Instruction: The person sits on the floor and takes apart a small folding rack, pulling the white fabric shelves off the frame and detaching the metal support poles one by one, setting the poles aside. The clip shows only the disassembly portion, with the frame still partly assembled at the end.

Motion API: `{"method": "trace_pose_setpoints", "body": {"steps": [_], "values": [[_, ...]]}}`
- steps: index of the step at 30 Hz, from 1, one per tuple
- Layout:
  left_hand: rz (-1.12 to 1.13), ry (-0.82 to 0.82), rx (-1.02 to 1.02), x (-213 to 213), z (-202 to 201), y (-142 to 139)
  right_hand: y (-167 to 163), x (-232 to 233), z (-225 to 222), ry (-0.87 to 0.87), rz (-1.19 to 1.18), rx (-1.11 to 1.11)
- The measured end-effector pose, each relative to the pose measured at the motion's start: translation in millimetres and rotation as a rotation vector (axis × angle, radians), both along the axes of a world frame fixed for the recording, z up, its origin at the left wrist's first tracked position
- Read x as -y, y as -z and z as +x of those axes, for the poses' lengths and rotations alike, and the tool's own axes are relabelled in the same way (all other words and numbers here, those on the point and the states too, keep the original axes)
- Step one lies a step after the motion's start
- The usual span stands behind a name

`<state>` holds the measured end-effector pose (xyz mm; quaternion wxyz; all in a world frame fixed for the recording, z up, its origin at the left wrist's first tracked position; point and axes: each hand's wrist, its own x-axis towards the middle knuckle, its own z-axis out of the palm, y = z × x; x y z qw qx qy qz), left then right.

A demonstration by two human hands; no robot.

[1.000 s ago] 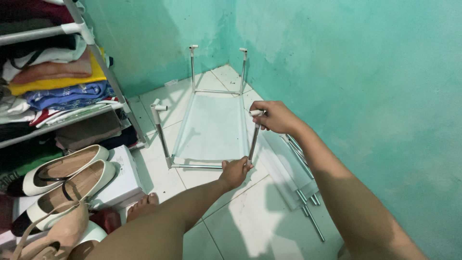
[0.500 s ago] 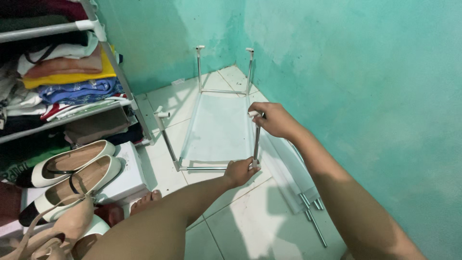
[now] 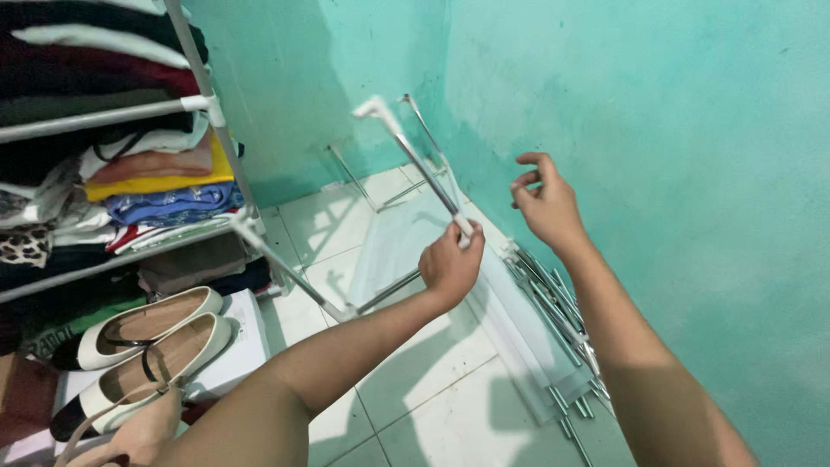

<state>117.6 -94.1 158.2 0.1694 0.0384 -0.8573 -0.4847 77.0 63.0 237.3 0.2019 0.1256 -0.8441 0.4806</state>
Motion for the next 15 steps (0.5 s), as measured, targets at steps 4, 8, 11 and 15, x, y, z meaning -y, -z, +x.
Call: {"method": "trace_pose_setpoints", "body": {"steps": [4,8,11,15], "values": [[0.265,-0.114,-0.166,-3,11,-47,-13,-10,10,-0.022,-0.193,0.299],[0.345,-0.087,-0.302,-6,23,-58,-19,-3,25,-0.154,-0.235,0.529],[0.377,-0.067,-0.453,-11,16,-45,-20,6,32,-0.181,-0.140,0.519],[0.685,-0.009,-0.493,-20,-13,-1,-14,14,30,-0.179,-0.047,0.467]]}}
